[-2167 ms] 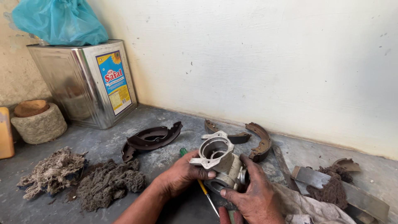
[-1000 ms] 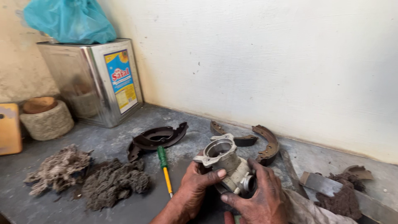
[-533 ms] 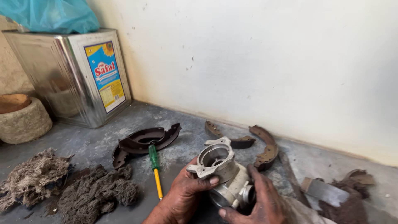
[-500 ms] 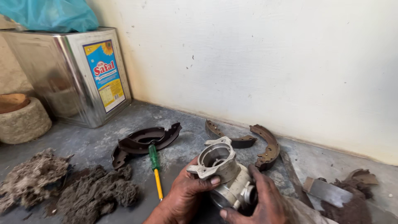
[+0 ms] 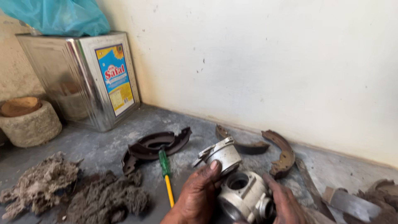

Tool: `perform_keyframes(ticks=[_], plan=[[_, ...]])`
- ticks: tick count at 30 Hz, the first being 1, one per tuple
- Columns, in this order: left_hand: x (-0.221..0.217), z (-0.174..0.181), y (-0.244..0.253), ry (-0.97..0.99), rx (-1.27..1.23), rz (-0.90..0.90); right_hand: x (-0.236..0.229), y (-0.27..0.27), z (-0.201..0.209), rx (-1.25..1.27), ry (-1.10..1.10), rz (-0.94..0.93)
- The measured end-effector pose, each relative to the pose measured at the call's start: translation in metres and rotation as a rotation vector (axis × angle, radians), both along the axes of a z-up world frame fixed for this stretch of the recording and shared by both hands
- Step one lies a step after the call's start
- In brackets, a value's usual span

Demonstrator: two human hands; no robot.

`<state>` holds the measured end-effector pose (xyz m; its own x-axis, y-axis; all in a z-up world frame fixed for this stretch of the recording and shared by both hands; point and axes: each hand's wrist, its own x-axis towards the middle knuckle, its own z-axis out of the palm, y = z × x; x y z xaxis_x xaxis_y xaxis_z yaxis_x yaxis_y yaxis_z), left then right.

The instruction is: The person uses a piece of sandpaper to sand the surface of a metal piston, then wipes it and another metal component with a cloth.

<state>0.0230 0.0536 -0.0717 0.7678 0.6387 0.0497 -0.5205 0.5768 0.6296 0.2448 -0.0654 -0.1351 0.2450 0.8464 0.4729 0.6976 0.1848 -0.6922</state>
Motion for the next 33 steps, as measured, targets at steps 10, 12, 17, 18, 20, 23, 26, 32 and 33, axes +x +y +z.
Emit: perform_keyframes(ticks=[10, 12, 17, 18, 20, 23, 26, 32, 33], plan=[[0.002, 0.001, 0.004, 0.129, -0.147, -0.007, 0.020, 0.005, 0.001, -0.286, -0.125, -0.092], [0.001, 0.003, 0.005, 0.197, -0.196, -0.051, -0.005, -0.005, 0.007, -0.350, -0.140, -0.246], [0.005, 0.004, 0.000, 0.117, -0.172, -0.090, -0.020, -0.011, 0.038, -0.259, 0.003, -0.187], [0.006, 0.002, -0.002, 0.097, -0.156, -0.103, -0.023, -0.012, 0.044, -0.317, 0.128, -0.229], [0.008, 0.001, -0.004, 0.078, -0.188, -0.142, -0.024, -0.013, 0.057, -0.387, 0.269, -0.282], [0.008, 0.003, -0.007, 0.087, -0.213, -0.139, -0.026, -0.015, 0.063, -0.367, 0.333, -0.310], [0.007, 0.006, -0.008, 0.123, -0.227, -0.116, -0.032, -0.017, 0.049, -0.244, 0.402, -0.312], [0.001, 0.018, -0.019, -0.049, -0.173, -0.209, -0.004, -0.004, 0.025, -0.173, 0.567, -0.421], [-0.001, 0.019, -0.021, -0.057, -0.165, -0.210, 0.000, -0.006, 0.022, -0.150, 0.570, -0.421]])
